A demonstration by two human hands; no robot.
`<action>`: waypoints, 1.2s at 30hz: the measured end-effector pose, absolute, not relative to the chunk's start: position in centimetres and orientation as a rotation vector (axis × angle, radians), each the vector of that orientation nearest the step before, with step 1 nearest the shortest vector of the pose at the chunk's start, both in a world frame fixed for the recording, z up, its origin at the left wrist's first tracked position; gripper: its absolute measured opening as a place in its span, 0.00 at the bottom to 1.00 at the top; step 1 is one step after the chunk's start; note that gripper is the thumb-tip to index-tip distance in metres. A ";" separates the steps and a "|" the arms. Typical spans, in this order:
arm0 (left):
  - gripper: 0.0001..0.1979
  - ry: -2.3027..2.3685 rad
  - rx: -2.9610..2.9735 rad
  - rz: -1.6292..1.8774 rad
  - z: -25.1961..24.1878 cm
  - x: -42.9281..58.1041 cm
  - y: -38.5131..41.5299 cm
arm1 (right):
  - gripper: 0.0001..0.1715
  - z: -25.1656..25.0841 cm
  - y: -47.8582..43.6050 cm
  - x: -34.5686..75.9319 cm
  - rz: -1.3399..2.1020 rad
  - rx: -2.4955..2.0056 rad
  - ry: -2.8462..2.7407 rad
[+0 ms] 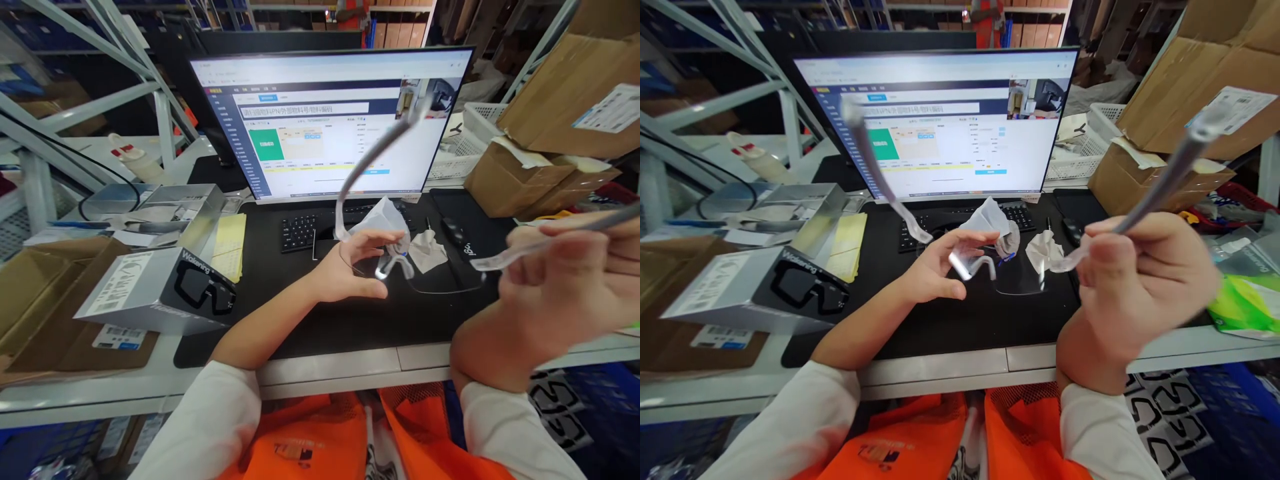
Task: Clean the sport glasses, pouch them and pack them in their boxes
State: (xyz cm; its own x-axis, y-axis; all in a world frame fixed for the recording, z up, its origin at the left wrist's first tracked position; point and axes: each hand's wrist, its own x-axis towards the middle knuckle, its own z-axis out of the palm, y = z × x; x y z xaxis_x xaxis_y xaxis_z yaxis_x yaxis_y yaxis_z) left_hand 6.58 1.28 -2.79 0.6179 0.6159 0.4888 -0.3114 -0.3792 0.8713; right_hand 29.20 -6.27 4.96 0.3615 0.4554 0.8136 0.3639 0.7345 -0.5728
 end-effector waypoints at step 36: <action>0.18 1.427 2.144 2.008 3.0 -4.1 5.0 | 0.27 -10.0 8.3 39.6 0.294 -2.194 -2.002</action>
